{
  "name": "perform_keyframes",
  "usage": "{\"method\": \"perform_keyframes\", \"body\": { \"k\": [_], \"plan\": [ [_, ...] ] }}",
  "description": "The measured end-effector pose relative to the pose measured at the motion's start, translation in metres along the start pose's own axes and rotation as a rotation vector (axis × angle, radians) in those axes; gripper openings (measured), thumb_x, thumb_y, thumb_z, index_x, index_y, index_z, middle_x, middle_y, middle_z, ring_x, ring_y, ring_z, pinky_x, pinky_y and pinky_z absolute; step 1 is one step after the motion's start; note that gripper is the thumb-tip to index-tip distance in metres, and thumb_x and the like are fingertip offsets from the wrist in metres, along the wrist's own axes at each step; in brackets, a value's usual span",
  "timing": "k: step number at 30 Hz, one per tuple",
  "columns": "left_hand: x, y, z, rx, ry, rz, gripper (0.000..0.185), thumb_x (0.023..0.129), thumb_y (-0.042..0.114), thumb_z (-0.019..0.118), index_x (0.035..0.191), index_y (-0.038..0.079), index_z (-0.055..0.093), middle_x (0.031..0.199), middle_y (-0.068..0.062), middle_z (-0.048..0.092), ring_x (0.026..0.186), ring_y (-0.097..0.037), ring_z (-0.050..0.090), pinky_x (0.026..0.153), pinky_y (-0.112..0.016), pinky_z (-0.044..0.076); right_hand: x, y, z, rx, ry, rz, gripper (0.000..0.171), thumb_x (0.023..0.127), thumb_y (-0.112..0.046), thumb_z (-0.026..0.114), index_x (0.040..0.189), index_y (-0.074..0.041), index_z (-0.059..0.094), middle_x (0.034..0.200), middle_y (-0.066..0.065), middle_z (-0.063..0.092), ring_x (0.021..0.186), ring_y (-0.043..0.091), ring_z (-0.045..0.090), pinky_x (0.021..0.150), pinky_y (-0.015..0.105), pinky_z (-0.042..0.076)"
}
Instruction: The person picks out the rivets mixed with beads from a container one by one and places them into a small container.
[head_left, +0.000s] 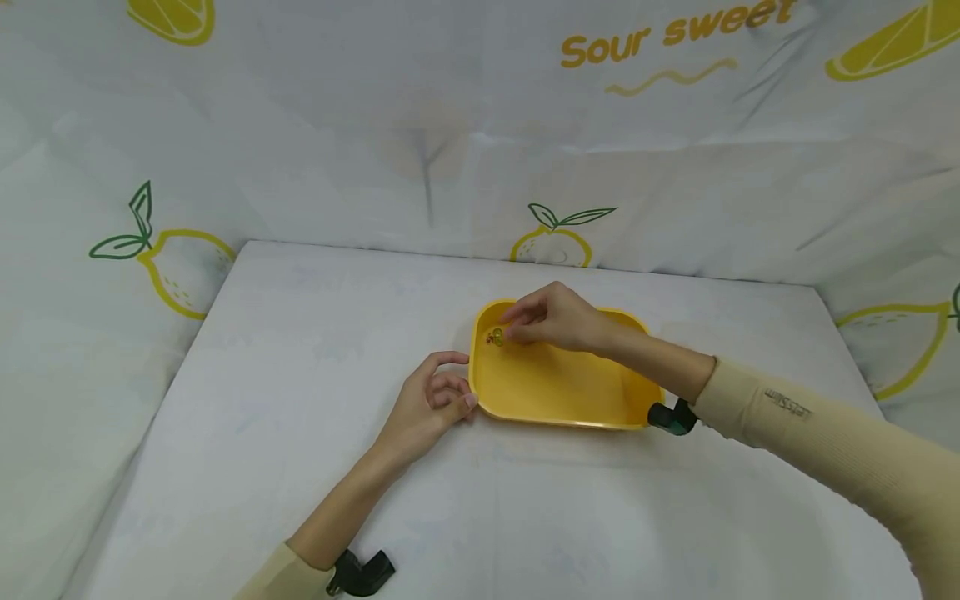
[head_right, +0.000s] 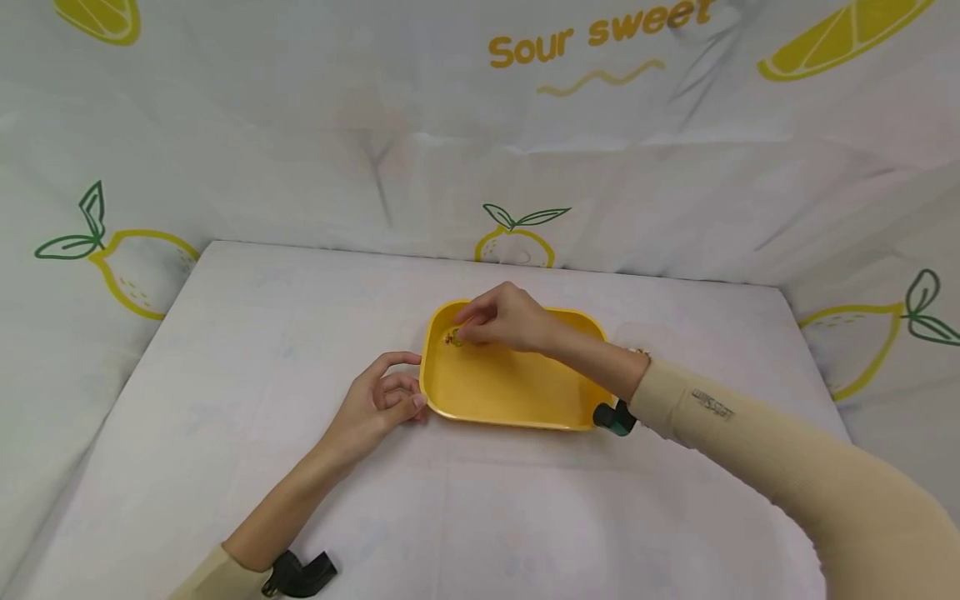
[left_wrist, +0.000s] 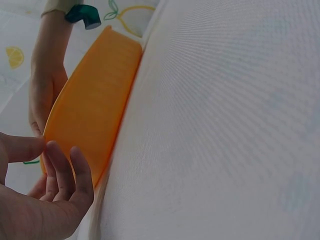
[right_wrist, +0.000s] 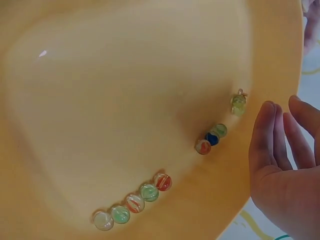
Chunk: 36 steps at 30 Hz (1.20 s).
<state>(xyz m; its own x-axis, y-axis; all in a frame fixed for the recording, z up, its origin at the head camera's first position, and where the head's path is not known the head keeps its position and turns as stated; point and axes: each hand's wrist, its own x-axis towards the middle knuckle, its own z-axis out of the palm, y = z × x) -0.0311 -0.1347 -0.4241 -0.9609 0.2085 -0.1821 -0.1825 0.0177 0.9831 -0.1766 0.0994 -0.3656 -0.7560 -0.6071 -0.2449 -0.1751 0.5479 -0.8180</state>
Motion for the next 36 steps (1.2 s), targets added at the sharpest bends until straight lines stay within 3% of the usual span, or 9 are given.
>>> {"method": "perform_keyframes", "body": {
  "k": [7, 16, 23, 36],
  "plan": [
    [-0.001, -0.001, -0.001, 0.005, 0.002, -0.001, 0.055, 0.098, 0.000, 0.071, 0.148, 0.007, 0.050, 0.098, -0.006, 0.069, 0.083, -0.030, 0.072, 0.082, -0.025, 0.060, 0.008, 0.000, 0.009, 0.017, -0.048, 0.010, 0.026, 0.095, -0.007, 0.082, 0.119, 0.004, 0.080, 0.105, 0.020, 0.084, 0.095, 0.030, 0.082, 0.082, 0.028, 0.067],
    [-0.001, -0.002, -0.001, 0.010, 0.003, 0.003, 0.055, 0.098, 0.001, 0.072, 0.147, 0.008, 0.051, 0.098, -0.006, 0.070, 0.083, -0.030, 0.072, 0.082, -0.024, 0.059, 0.010, 0.000, 0.013, -0.016, -0.060, 0.007, 0.023, 0.096, -0.003, 0.079, 0.118, 0.005, 0.080, 0.107, 0.019, 0.084, 0.094, 0.027, 0.083, 0.079, 0.022, 0.064],
    [-0.001, -0.002, -0.001, 0.010, 0.007, 0.005, 0.055, 0.098, 0.001, 0.073, 0.148, 0.008, 0.051, 0.098, -0.007, 0.070, 0.083, -0.031, 0.072, 0.082, -0.024, 0.059, 0.014, 0.002, 0.017, 0.018, -0.053, 0.014, 0.022, 0.097, -0.002, 0.078, 0.118, 0.007, 0.079, 0.108, 0.019, 0.084, 0.092, 0.022, 0.082, 0.077, 0.019, 0.062],
    [0.000, -0.001, -0.002, 0.005, -0.001, 0.012, 0.055, 0.098, 0.002, 0.072, 0.148, 0.009, 0.051, 0.098, -0.007, 0.070, 0.084, -0.029, 0.071, 0.082, -0.025, 0.059, 0.018, 0.005, 0.027, 0.071, -0.060, 0.081, 0.023, 0.097, -0.002, 0.078, 0.118, 0.007, 0.078, 0.106, 0.023, 0.083, 0.083, 0.017, 0.081, 0.079, 0.030, 0.067]
  ]
}}
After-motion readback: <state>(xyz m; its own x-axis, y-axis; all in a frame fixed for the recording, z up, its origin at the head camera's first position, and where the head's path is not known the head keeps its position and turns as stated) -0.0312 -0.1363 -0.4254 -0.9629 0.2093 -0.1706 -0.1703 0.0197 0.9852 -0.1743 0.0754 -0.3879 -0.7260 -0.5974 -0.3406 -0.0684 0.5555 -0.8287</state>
